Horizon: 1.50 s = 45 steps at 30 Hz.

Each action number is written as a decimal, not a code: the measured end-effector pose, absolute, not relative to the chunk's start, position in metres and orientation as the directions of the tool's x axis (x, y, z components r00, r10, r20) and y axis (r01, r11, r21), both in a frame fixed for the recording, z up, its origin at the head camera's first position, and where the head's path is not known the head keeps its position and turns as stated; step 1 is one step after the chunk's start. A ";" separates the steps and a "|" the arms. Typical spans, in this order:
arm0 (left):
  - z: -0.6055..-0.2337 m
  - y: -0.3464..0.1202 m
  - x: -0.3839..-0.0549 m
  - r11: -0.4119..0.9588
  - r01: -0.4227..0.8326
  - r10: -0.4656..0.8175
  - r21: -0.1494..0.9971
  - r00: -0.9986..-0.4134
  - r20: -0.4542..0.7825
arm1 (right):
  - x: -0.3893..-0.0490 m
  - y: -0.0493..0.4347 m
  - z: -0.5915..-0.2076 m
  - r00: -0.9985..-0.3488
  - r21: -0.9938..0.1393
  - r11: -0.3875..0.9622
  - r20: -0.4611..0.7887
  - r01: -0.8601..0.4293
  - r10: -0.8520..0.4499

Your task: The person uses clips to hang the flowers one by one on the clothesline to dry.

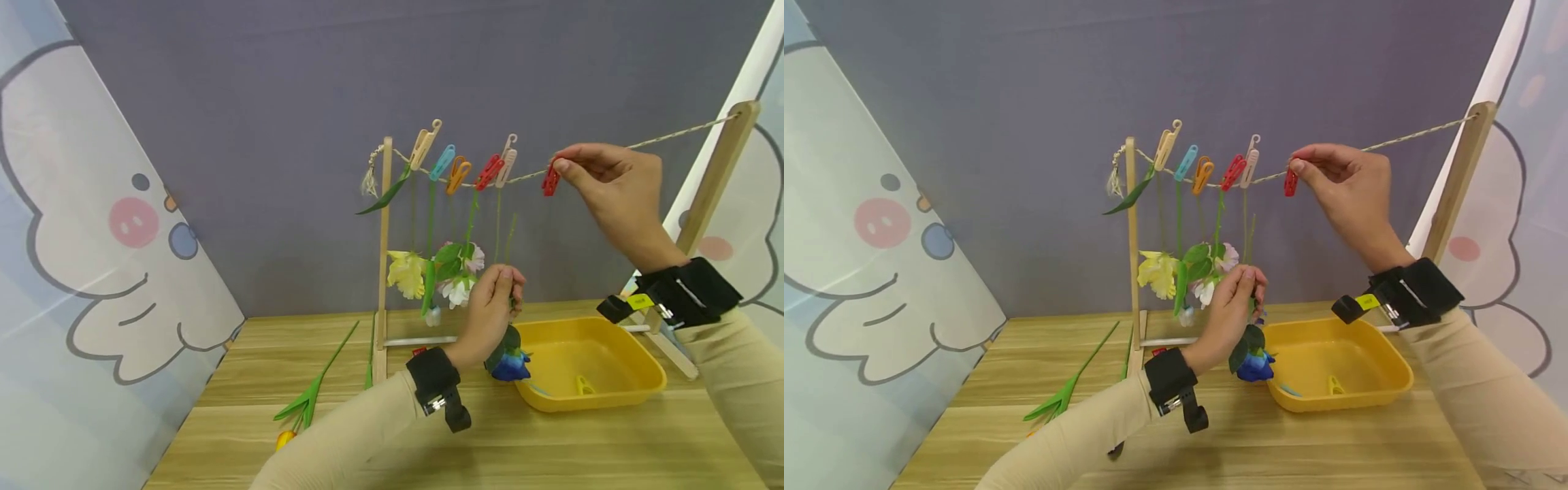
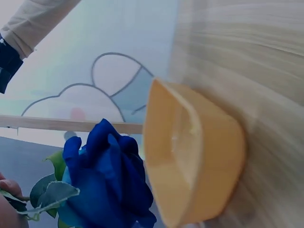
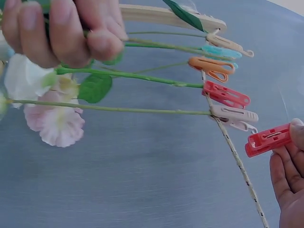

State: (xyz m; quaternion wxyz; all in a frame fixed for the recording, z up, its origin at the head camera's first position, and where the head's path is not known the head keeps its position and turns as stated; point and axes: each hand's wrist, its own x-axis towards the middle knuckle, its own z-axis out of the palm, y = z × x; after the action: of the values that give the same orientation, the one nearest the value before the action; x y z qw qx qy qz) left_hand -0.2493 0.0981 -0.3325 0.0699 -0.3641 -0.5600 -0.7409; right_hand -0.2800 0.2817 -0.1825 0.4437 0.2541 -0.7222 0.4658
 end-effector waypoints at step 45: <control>-0.284 0.154 -0.307 -0.401 0.325 0.165 0.856 -0.894 0.417 | -0.323 0.269 -0.165 -0.688 -0.681 0.251 0.722 -0.688 0.070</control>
State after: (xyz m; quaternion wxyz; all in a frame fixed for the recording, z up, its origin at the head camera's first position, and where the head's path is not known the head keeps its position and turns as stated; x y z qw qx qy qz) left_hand -0.3070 0.1539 -0.2843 0.0496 -0.2250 -0.5451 -0.8061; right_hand -0.3232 0.2692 -0.1645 0.3308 0.2153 -0.7184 0.5729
